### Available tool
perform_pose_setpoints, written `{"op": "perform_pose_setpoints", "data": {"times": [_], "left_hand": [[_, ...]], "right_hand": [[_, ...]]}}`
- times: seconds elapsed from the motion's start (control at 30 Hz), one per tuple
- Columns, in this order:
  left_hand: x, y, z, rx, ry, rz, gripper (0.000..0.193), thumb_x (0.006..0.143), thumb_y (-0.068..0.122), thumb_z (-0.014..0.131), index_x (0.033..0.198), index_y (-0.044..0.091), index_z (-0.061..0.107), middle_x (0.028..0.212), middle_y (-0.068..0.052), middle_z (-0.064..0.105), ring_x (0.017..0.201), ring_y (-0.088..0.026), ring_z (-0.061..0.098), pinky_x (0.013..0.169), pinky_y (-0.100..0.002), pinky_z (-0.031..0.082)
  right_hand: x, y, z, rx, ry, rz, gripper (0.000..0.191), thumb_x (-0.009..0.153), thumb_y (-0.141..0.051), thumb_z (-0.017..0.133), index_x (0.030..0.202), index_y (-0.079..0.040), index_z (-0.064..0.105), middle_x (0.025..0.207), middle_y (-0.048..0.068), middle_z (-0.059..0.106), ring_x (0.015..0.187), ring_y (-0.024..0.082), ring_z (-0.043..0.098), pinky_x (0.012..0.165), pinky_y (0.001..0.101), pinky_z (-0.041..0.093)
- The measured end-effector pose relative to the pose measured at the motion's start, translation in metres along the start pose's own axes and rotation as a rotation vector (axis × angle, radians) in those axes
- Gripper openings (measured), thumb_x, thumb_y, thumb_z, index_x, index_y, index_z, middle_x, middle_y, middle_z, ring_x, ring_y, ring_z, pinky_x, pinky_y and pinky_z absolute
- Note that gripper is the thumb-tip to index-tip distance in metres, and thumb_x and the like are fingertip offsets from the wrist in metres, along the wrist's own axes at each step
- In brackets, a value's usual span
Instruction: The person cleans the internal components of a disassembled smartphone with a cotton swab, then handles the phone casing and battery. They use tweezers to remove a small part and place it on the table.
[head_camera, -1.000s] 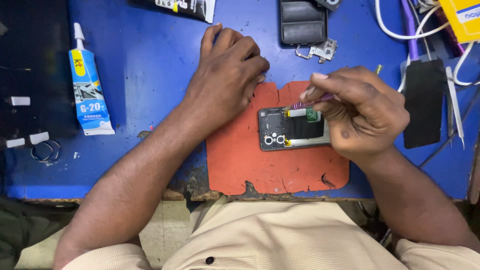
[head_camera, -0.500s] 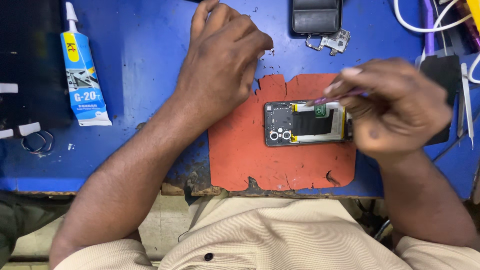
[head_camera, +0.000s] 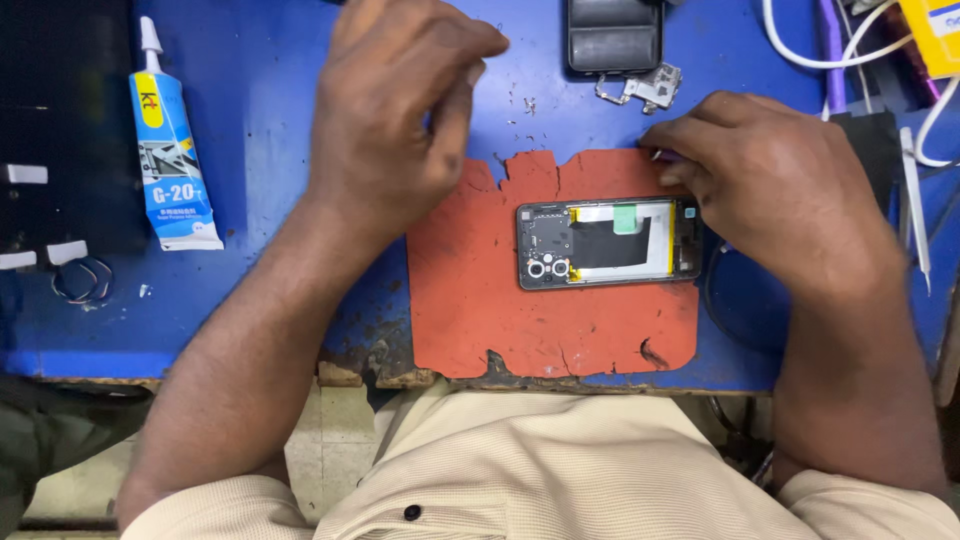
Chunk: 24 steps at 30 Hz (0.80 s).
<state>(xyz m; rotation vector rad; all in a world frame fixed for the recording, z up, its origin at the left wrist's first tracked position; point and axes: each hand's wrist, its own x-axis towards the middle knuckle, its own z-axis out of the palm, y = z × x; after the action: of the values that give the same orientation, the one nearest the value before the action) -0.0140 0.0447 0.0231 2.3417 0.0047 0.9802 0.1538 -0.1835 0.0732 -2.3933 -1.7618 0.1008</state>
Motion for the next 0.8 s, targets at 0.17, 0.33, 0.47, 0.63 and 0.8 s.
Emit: {"op": "perform_pose_setpoints", "data": {"times": [0.17,0.33,0.47,0.63,0.8], "left_hand": [[0.006,0.018,-0.013,0.054,0.100,0.032,0.028,0.091,-0.014,0.068,0.113,0.002,0.068,0.107,-0.010,0.066,0.099,-0.030,0.064,0.094,-0.045,0.051],[-0.026,0.049,-0.032,0.065,0.035,0.151,0.030,0.086,-0.004,0.076,0.114,-0.004,0.068,0.106,-0.016,0.067,0.095,-0.034,0.064,0.084,-0.045,0.054],[-0.083,0.064,-0.064,0.188,0.120,-0.049,0.034,0.086,-0.009,0.070,0.120,-0.002,0.068,0.110,-0.014,0.067,0.098,-0.031,0.065,0.090,-0.044,0.057],[-0.138,0.062,-0.105,0.429,0.476,-0.331,0.027,0.095,-0.012,0.070,0.118,0.002,0.069,0.107,-0.011,0.068,0.095,-0.026,0.068,0.083,-0.035,0.057],[-0.153,0.054,-0.132,0.514,0.552,-0.407,0.024,0.101,-0.012,0.067,0.120,0.002,0.069,0.109,-0.012,0.068,0.099,-0.025,0.068,0.085,-0.034,0.057]], "right_hand": [[-0.011,0.007,-0.002,0.035,-0.013,-0.064,0.038,0.081,0.007,0.062,0.114,-0.007,0.075,0.099,0.013,0.071,0.096,0.034,0.068,0.075,0.0438,0.055],[-0.021,-0.011,0.011,0.139,-0.125,-0.198,0.049,0.078,-0.016,0.071,0.126,-0.006,0.067,0.124,0.013,0.069,0.115,0.034,0.063,0.096,0.0429,0.051],[-0.033,-0.022,0.020,-0.017,-0.173,-0.208,0.072,0.069,-0.036,0.077,0.133,-0.006,0.063,0.133,0.013,0.065,0.120,0.033,0.059,0.098,0.0419,0.049],[-0.033,-0.020,0.032,-0.220,-0.093,-0.384,0.070,0.075,-0.030,0.073,0.135,0.002,0.058,0.133,0.017,0.064,0.121,0.033,0.061,0.103,0.0425,0.050],[-0.050,-0.014,0.031,-0.152,-0.002,-0.314,0.056,0.082,-0.006,0.066,0.138,0.000,0.059,0.119,0.016,0.070,0.102,0.030,0.068,0.089,0.0401,0.054]]}}
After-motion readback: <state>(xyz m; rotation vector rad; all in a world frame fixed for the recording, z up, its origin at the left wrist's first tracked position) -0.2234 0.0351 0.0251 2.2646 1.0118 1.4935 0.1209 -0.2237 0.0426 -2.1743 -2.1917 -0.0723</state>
